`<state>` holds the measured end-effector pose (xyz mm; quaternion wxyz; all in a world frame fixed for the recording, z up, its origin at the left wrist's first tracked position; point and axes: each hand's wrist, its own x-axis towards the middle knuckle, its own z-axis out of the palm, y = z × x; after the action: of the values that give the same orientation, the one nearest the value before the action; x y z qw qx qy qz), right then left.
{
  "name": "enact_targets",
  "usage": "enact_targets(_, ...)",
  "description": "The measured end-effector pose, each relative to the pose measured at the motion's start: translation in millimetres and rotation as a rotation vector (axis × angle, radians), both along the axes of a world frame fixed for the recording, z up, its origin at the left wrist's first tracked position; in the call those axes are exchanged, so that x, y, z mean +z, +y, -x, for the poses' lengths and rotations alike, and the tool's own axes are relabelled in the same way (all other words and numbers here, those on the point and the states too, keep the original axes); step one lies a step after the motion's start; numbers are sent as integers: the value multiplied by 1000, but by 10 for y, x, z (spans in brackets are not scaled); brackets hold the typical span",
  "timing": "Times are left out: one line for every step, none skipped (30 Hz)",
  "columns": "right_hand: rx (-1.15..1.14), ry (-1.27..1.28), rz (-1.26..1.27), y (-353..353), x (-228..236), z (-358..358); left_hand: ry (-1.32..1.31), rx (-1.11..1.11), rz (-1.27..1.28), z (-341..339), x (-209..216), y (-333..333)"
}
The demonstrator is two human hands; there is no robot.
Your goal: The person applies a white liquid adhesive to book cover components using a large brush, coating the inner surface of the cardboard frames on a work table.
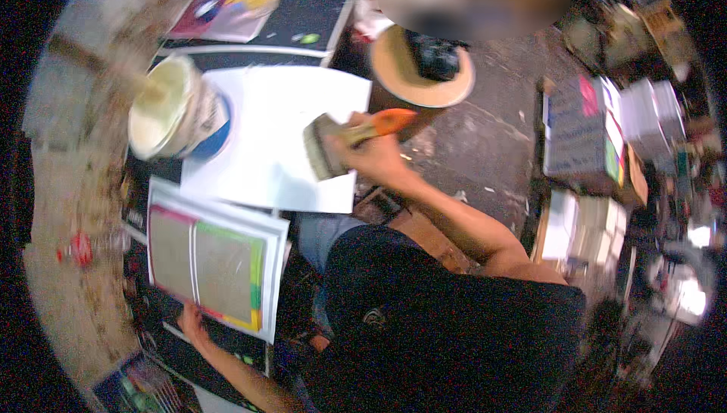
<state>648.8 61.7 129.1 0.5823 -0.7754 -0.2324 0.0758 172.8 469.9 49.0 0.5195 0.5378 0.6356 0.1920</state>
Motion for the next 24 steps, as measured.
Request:
enact_targets(28, 83, -5, 46, -16, 44, 200, -18, -57, -23, 137, -11)
enact_targets(50, 135, 5, 103, -11, 79, 171, -7, -20, -117, 195, -65)
enact_targets(63, 149, -6, 122, -64, 102, 153, 33, 7, -102, 287, -145)
enact_targets(52, 135, -18, 128, -141, 116, 21, 23, -49, -148, 258, -200)
enact_targets(82, 118, -39, 200, -197, 108, -111, 48, -120, -223, 147, -278)
enact_targets(106, 109, -86, 245, -85, 133, -157, -49, -103, -240, 123, -279)
enact_targets(81, 116, -45, 302, -123, 158, 44, -145, -156, -337, 157, -237)
enact_targets(115, 132, -58, 417, 48, 233, 241, -240, -204, -435, 152, -204)
enact_targets(180, 104, -92, 592, 109, 319, 304, -171, -342, -167, -3, -133)
enact_targets(269, 175, -212, 825, 187, 442, 220, 21, -244, -44, -48, -174)
enact_targets(356, 224, -188, 1052, 263, 536, 265, 21, -232, 58, -17, -196)
enact_targets(427, 182, -181, 1330, 251, 681, 283, 89, -151, -22, 97, -222)
enact_targets(486, 132, -162, 1600, 203, 812, 288, 146, -60, -129, 153, -296)
enact_targets(546, 29, -144, 1896, 195, 988, 249, 141, -21, -101, 211, -333)
enact_targets(604, -78, -131, 2227, 157, 1197, 208, 136, 14, -68, 268, -357)
enact_targets(593, -75, -152, 2617, -19, 1514, 204, 150, 12, 23, 288, -360)
enact_targets(593, -70, -161, 2805, -97, 1699, 211, 165, 13, 66, 295, -385)
enact_targets(582, -74, -162, 2982, -99, 1855, 209, 155, 6, 14, 319, -389)
enact_targets(698, -141, 51, 3054, -132, 1897, 205, 142, 1, -58, 326, -394)
enact_targets(818, -205, 270, 3114, -143, 1956, 243, 162, -23, -104, 353, -405)
enact_targets(834, -207, 268, 3111, -103, 1931, 244, 178, -22, -40, 354, -386)
enact_targets(787, -157, 353, 3064, -80, 1809, 261, 148, -34, 15, 349, -356)
enact_targets(743, -115, 440, 3002, -48, 1658, 272, 123, -44, 50, 310, -337)
enact_targets(750, -163, 413, 2932, 18, 1525, 255, 128, -91, 99, 277, -301)
